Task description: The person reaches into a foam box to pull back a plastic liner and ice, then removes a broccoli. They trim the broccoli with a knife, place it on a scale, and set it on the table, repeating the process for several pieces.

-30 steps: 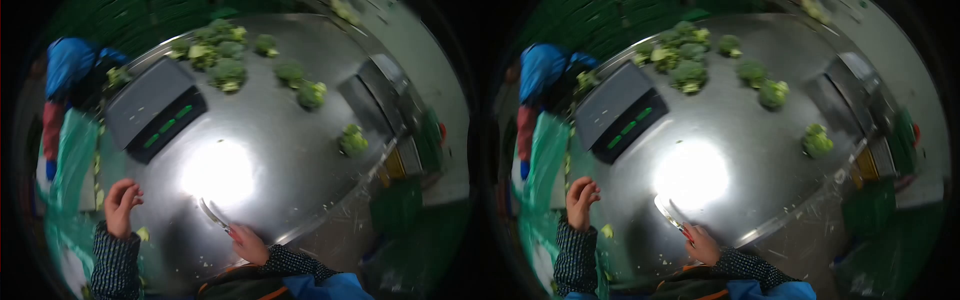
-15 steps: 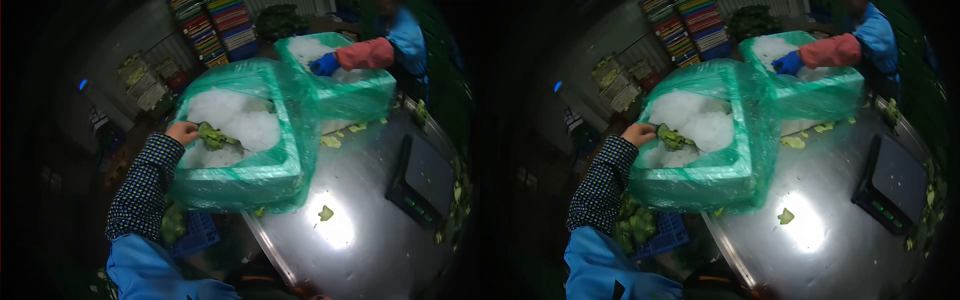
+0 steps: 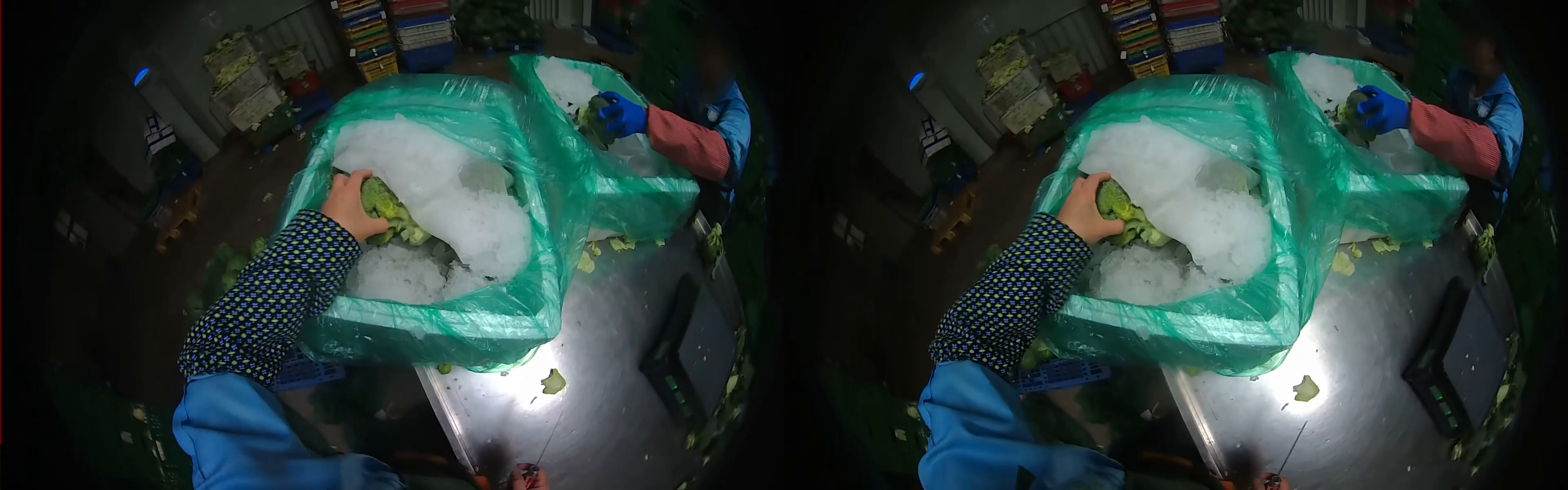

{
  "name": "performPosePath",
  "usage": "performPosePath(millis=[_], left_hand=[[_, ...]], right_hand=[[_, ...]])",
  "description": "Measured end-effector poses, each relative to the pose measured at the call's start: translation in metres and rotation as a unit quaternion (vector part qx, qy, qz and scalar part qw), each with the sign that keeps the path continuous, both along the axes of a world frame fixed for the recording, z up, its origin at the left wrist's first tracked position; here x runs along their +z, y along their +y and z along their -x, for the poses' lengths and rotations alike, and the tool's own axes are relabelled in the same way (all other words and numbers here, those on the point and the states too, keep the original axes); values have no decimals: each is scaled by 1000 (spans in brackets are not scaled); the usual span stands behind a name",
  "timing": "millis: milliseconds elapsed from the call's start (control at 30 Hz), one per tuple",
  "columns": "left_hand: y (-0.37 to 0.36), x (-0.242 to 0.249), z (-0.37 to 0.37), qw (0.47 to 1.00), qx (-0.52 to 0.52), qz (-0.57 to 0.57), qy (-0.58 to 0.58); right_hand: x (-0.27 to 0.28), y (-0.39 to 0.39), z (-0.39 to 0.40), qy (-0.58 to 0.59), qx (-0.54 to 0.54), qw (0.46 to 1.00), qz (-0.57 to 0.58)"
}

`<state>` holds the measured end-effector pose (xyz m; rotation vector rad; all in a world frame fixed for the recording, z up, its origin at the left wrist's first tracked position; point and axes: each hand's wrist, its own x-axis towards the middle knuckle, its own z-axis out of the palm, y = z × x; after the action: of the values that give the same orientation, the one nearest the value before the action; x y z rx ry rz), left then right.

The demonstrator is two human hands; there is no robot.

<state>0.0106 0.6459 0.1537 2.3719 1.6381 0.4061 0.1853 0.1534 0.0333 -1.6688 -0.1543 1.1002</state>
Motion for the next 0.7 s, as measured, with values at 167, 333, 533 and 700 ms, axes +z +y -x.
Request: performPosePath(millis=[167, 333, 533, 700], left_hand=[[-25, 40, -3, 998, -33, -52, 24], [-59, 70, 29, 980, -113, -160, 20], [-48, 32, 42, 969, -149, -105, 167], [16, 14, 53, 984, -162, 33, 67]], right_hand=[[5, 1, -2, -18, -36, 999, 10], [-3, -7, -4, -36, -1, 999, 32], [4, 0, 7, -36, 6, 999, -32], [7, -8, 11, -66, 18, 997, -19]])
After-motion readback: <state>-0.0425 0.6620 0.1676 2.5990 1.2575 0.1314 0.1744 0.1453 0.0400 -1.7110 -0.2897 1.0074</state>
